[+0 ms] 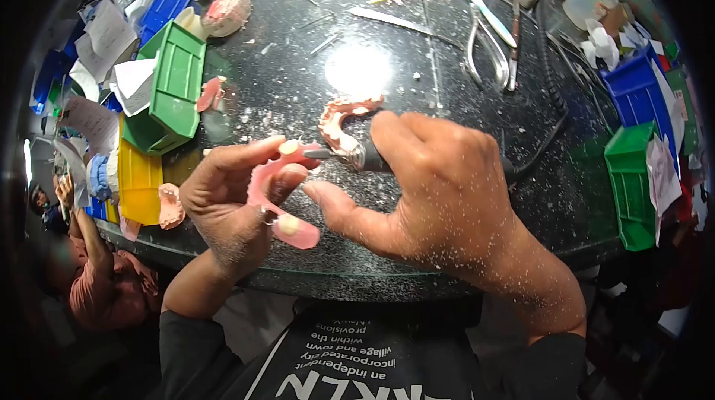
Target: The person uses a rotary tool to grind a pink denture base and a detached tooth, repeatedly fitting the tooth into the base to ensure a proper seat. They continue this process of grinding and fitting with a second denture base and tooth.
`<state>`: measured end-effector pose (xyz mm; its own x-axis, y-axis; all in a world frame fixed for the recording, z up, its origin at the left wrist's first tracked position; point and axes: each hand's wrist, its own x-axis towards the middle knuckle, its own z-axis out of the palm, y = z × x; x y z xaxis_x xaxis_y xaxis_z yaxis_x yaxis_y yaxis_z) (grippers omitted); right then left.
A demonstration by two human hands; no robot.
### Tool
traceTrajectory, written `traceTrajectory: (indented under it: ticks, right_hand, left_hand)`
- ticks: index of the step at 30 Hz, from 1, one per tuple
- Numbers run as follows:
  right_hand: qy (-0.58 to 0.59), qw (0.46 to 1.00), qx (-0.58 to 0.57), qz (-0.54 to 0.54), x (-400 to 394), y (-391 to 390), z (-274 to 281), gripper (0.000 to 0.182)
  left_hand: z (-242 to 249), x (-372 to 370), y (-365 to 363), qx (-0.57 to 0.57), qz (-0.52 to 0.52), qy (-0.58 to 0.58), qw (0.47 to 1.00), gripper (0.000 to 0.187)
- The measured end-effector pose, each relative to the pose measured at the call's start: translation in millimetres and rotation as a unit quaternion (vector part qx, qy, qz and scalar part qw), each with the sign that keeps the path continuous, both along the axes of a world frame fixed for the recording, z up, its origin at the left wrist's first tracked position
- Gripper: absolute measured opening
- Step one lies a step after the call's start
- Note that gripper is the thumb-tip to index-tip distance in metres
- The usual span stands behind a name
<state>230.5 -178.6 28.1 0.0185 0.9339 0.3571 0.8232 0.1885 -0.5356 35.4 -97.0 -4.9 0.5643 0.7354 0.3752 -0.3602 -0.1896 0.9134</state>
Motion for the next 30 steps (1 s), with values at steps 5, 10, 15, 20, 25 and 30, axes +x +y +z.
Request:
traceTrajectory:
  ticks: [5, 10, 15, 20, 25, 30]
  right_hand:
    - [0.028, 0.999, -0.019, -0.010, -5.1, 0.3, 4.2, 0.042]
    - [0.199, 0.980, 0.017, 0.008, -3.4, 3.7, 9.1, 0.013]
    - [0.222, 0.972, 0.042, 0.060, -1.3, 3.5, 13.0, 0.006]
    - [0.274, 0.956, 0.051, 0.090, 5.0, 5.4, 12.6, 0.008]
    - [0.250, 0.960, 0.021, 0.124, 17.4, 4.6, 17.6, 0.005]
    - [0.252, 0.956, 0.012, 0.151, 21.1, 6.5, 8.3, 0.015]
  left_hand:
    - [-0.2, 1.7, -4.5, 0.002, 0.030, -0.018, 0.999, 0.029]
    - [0.3, 1.0, -6.2, 0.012, 0.001, -0.023, 1.000, 0.035]
    - [3.6, 7.0, -17.1, -0.080, 0.008, -0.012, 0.997, 0.043]
    - [-0.5, 0.6, 2.9, -0.087, -0.141, 0.009, 0.986, 0.044]
    - [18.5, 2.5, 13.0, -0.348, -0.260, -0.006, 0.901, 0.063]
    - [17.1, 4.3, 13.2, -0.286, -0.277, 0.043, 0.916, 0.073]
